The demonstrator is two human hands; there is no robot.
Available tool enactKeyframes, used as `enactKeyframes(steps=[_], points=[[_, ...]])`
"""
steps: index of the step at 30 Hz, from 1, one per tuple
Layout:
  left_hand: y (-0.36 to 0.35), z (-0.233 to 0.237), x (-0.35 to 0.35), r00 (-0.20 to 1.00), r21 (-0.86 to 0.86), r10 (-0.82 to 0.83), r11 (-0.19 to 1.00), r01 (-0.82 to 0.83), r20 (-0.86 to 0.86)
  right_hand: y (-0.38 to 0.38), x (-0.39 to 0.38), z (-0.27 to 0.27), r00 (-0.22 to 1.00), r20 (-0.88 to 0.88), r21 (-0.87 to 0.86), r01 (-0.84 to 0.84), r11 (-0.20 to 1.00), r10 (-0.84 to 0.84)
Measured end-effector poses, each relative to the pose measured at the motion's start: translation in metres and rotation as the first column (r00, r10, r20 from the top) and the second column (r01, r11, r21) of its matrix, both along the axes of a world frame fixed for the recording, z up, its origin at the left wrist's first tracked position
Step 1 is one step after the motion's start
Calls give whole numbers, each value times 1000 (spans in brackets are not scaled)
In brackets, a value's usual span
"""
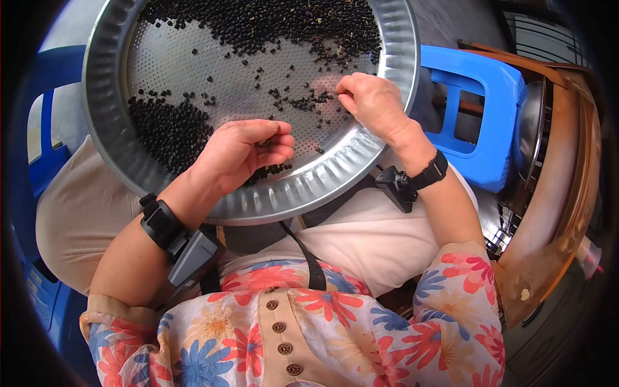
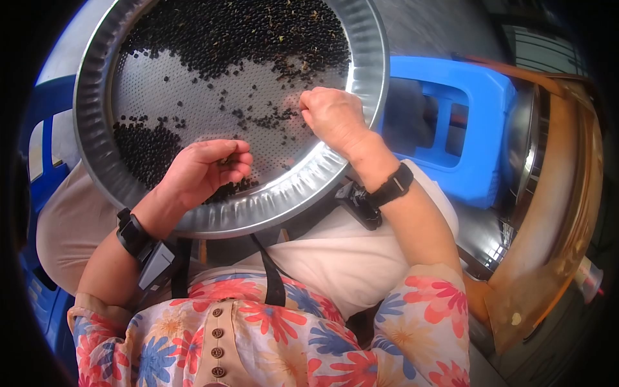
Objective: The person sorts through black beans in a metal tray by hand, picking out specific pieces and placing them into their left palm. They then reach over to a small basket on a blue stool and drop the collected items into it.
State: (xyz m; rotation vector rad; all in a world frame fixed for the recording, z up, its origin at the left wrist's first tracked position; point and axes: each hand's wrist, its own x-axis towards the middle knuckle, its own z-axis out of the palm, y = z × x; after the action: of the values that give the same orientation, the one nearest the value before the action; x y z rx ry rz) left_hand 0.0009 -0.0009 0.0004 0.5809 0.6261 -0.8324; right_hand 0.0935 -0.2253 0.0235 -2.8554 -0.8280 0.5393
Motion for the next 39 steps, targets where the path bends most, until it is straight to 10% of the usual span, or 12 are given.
enactKeyframes(steps=[13,17,20,29,33,35,39], points=[[0,1,0,1000,-10,18,1000,-18,-14,11,-3,-5,997,-4,-22,80,997,-80],[-2,-9,-3,1000,-11,23,1000,-23,-12,51,-44,5,989,-47,416,-109,903,141],[-3,-8,-6,1000,-38,21,999,-21,-3,61,-59,10,946,-21,343,-298,891,324],[0,-3,-2,1000,2,-7,1000,7,16,5,-1,1,980,190,80,45,996,-60],[-2,-2,-1,1000,-1,-11,1000,11,15,9,-6,3,981,22,-117,195,974,-194],[-3,-4,-1,1000,-3,-21,1000,21,14,16,-11,6,931,-363,51,69,996,-46],[-3,-4,-2,1000,-12,-26,1000,26,13,9,-4,-16,984,116,239,102,966,-132]])
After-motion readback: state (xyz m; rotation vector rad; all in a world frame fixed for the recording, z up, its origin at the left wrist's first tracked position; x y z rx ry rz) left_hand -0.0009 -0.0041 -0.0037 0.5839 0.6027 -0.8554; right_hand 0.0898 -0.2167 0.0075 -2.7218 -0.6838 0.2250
